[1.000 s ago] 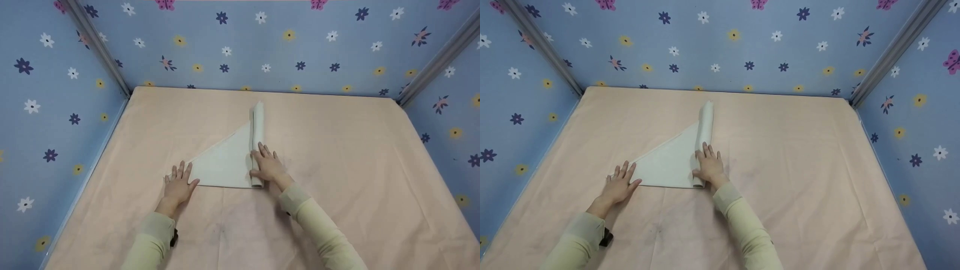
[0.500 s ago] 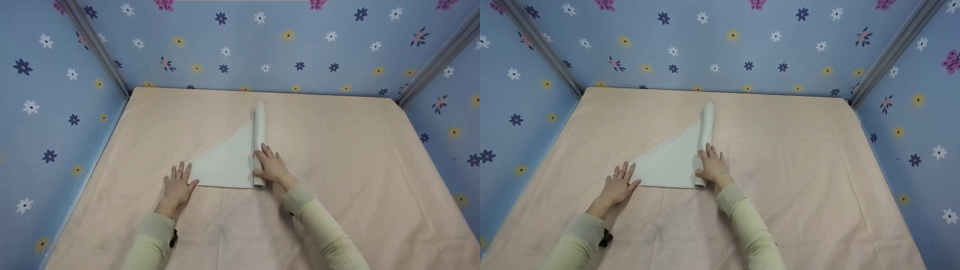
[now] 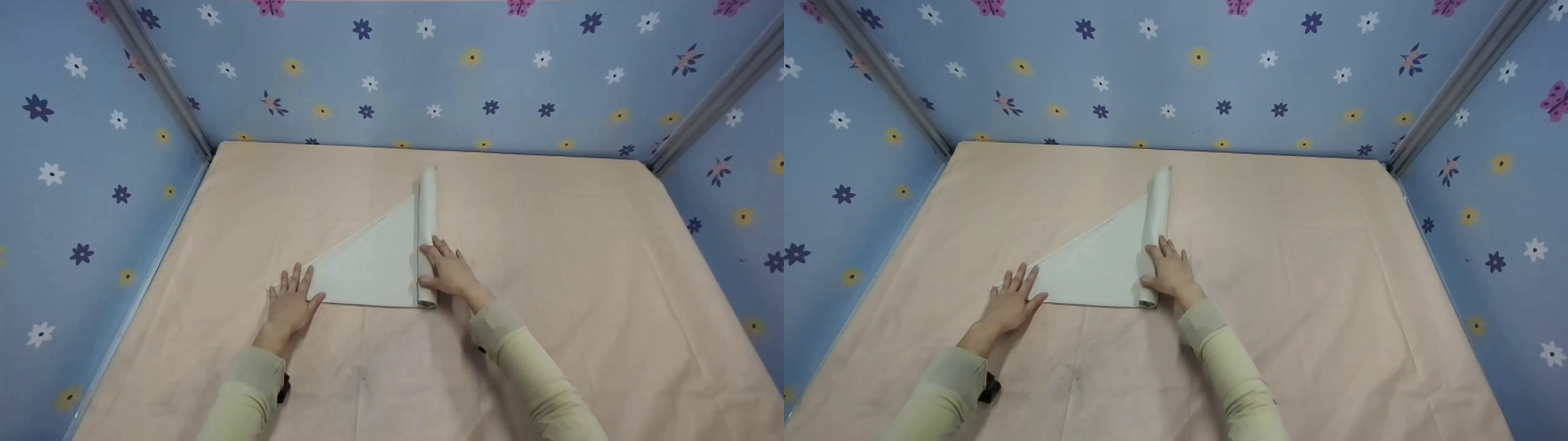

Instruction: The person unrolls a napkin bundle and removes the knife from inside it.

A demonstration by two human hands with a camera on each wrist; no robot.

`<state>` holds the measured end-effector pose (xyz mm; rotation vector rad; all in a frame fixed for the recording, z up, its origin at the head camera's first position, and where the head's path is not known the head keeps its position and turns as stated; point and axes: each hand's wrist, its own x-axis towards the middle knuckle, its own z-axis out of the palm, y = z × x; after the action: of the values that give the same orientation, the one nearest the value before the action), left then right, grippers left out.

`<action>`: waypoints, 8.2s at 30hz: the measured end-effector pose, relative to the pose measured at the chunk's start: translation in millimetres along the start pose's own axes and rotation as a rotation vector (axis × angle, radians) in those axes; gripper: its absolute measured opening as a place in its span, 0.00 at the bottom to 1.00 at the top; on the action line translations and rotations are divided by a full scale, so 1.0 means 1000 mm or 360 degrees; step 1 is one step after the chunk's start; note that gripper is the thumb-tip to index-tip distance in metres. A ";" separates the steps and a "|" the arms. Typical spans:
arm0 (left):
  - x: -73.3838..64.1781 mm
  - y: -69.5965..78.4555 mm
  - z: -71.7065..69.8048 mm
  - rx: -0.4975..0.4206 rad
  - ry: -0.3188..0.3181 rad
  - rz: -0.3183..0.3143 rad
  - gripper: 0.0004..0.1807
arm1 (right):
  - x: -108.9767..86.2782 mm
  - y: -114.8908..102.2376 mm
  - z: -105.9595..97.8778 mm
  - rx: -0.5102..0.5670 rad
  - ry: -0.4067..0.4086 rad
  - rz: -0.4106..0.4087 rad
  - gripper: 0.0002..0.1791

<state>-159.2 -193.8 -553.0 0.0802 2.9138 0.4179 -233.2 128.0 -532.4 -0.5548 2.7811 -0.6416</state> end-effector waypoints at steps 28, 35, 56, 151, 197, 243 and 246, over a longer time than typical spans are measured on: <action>0.002 -0.001 0.002 -0.0008 0.0000 -0.0015 0.36 | -0.006 0.017 -0.007 0.0130 -0.0044 -0.0081 0.37; 0.001 -0.001 0.000 -0.0052 -0.0019 -0.0016 0.37 | -0.007 0.016 -0.007 0.0145 -0.0045 -0.0113 0.37; 0.001 -0.001 0.001 -0.0004 -0.0007 -0.0019 0.36 | 0.011 -0.006 -0.002 0.0086 0.0183 -0.0116 0.32; 0.000 -0.001 -0.001 -0.0061 -0.0017 -0.0022 0.36 | -0.007 0.038 -0.016 0.0293 0.0023 -0.0080 0.29; 0.000 -0.001 0.001 -0.0014 0.0020 -0.0001 0.36 | -0.011 0.034 -0.021 0.0231 0.0162 -0.0191 0.30; 0.000 -0.003 0.001 -0.0049 -0.0006 -0.0006 0.36 | -0.001 0.034 -0.010 0.0106 0.0072 -0.0148 0.28; 0.000 -0.002 0.000 -0.0058 -0.0002 -0.0005 0.36 | -0.001 0.035 -0.010 0.0098 0.0070 -0.0137 0.27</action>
<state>-159.4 -195.6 -553.9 0.0708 2.9036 0.4701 -246.2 160.6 -539.8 -0.6582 2.7799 -0.7640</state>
